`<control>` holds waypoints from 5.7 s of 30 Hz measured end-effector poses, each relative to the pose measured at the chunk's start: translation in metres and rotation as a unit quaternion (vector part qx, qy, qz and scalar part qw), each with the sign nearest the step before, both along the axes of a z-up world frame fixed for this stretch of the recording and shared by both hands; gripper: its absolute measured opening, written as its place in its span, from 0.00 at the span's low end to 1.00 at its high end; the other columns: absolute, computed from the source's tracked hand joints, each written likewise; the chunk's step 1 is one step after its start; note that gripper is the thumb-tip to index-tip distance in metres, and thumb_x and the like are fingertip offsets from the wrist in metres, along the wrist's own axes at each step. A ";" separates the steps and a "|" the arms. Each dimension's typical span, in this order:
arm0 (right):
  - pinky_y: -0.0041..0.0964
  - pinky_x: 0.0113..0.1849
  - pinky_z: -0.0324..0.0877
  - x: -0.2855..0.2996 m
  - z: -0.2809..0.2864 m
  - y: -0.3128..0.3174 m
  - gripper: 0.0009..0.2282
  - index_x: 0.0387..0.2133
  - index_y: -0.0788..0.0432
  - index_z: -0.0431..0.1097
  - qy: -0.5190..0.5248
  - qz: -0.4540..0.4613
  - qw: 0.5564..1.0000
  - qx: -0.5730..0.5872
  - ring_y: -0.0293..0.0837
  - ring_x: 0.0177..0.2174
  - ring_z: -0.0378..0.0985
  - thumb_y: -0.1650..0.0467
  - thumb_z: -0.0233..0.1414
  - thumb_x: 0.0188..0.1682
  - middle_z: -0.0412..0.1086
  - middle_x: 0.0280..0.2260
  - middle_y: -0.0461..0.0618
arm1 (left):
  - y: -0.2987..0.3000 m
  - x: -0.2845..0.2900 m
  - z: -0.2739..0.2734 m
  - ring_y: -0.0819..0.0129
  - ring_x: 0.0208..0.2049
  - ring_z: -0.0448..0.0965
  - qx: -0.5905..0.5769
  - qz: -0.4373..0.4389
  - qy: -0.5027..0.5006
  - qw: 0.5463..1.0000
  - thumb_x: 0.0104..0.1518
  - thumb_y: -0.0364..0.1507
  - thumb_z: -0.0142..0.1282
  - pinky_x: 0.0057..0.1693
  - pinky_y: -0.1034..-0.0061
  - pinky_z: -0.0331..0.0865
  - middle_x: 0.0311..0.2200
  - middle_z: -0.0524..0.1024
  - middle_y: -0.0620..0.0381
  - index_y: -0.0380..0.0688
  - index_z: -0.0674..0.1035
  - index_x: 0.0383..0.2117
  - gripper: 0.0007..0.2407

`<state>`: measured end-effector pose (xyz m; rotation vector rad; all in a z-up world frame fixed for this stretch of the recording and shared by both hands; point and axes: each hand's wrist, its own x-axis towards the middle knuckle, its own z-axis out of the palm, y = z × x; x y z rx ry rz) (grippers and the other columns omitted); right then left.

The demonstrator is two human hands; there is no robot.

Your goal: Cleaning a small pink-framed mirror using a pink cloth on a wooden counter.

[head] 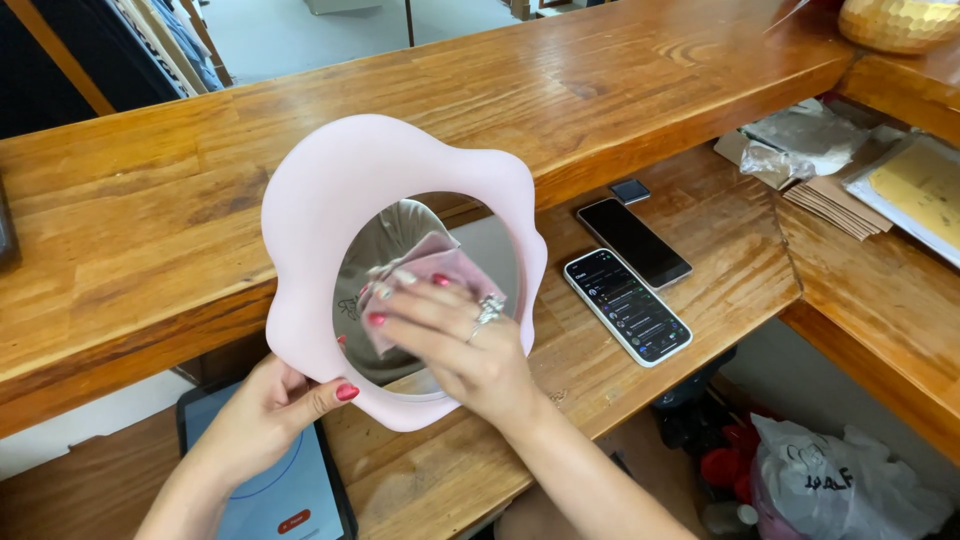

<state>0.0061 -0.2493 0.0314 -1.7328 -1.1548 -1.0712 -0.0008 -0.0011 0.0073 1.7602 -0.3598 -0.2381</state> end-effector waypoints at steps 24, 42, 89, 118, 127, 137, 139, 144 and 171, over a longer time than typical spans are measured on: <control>0.53 0.65 0.67 -0.001 -0.006 0.000 0.10 0.50 0.64 0.73 0.028 -0.082 0.993 0.079 0.61 0.60 0.72 0.80 0.52 0.57 0.70 0.55 0.57 | -0.005 -0.002 0.009 0.72 0.47 0.83 0.006 0.001 0.001 1.000 0.55 0.30 0.60 0.56 0.73 0.75 0.42 0.88 0.57 0.38 0.83 0.42 0.12; 0.53 0.62 0.72 -0.005 0.003 0.006 0.10 0.48 0.67 0.73 -0.008 0.039 0.998 -0.044 0.60 0.56 0.76 0.76 0.45 0.61 0.73 0.52 0.59 | 0.001 0.002 -0.004 0.72 0.48 0.84 0.000 -0.004 -0.013 1.000 0.54 0.28 0.60 0.58 0.73 0.76 0.46 0.89 0.54 0.36 0.85 0.43 0.13; 0.47 0.64 0.67 -0.017 -0.019 -0.018 0.11 0.51 0.60 0.73 0.068 -0.047 0.996 0.017 0.54 0.58 0.75 0.79 0.48 0.58 0.72 0.55 0.52 | 0.002 0.002 -0.009 0.72 0.46 0.81 0.002 0.039 0.026 0.999 0.55 0.27 0.61 0.57 0.72 0.73 0.42 0.86 0.55 0.36 0.80 0.47 0.14; 0.39 0.32 0.76 -0.050 -0.063 -0.038 0.07 0.39 0.43 0.78 0.198 -0.152 0.963 -0.107 0.44 0.43 0.76 0.71 0.59 0.49 0.72 0.44 0.36 | -0.003 -0.003 0.005 0.73 0.40 0.80 0.021 0.018 0.008 1.000 0.57 0.31 0.61 0.49 0.75 0.74 0.36 0.85 0.57 0.38 0.82 0.38 0.09; 0.42 0.33 0.75 -0.054 -0.040 0.001 0.08 0.43 0.51 0.75 0.105 -0.147 0.978 -0.107 0.48 0.43 0.71 0.74 0.55 0.52 0.70 0.47 0.41 | -0.008 -0.005 0.014 0.73 0.41 0.80 0.011 0.000 -0.012 1.000 0.58 0.31 0.60 0.51 0.76 0.73 0.36 0.84 0.57 0.40 0.82 0.37 0.08; 0.41 0.26 0.74 -0.068 -0.065 -0.009 0.11 0.42 0.42 0.77 0.240 -0.263 0.929 -0.097 0.41 0.40 0.77 0.68 0.60 0.45 0.72 0.45 0.33 | -0.005 -0.005 0.011 0.73 0.41 0.78 0.027 0.010 -0.013 1.000 0.57 0.33 0.61 0.51 0.75 0.72 0.36 0.81 0.60 0.42 0.79 0.39 0.10; 0.38 0.26 0.73 -0.066 -0.057 -0.001 0.12 0.41 0.47 0.76 0.196 -0.246 0.945 -0.085 0.41 0.39 0.77 0.72 0.61 0.43 0.72 0.44 0.36 | -0.006 -0.006 0.014 0.74 0.40 0.78 0.036 0.012 -0.017 0.999 0.57 0.35 0.60 0.50 0.75 0.72 0.36 0.81 0.60 0.43 0.79 0.38 0.10; 0.35 0.32 0.78 -0.048 -0.024 0.019 0.11 0.47 0.49 0.75 0.106 -0.187 0.976 -0.045 0.43 0.42 0.76 0.72 0.58 0.51 0.70 0.47 0.42 | -0.010 -0.008 0.021 0.70 0.49 0.83 0.013 -0.032 -0.032 0.999 0.57 0.37 0.58 0.59 0.73 0.73 0.45 0.85 0.56 0.41 0.81 0.43 0.14; 0.37 0.39 0.77 -0.063 -0.056 -0.011 0.18 0.47 0.50 0.76 0.184 -0.126 0.971 -0.081 0.44 0.46 0.77 0.79 0.56 0.44 0.74 0.47 0.41 | -0.007 -0.008 0.019 0.74 0.43 0.82 0.035 -0.015 -0.026 0.999 0.57 0.33 0.60 0.52 0.76 0.74 0.39 0.86 0.59 0.42 0.83 0.39 0.09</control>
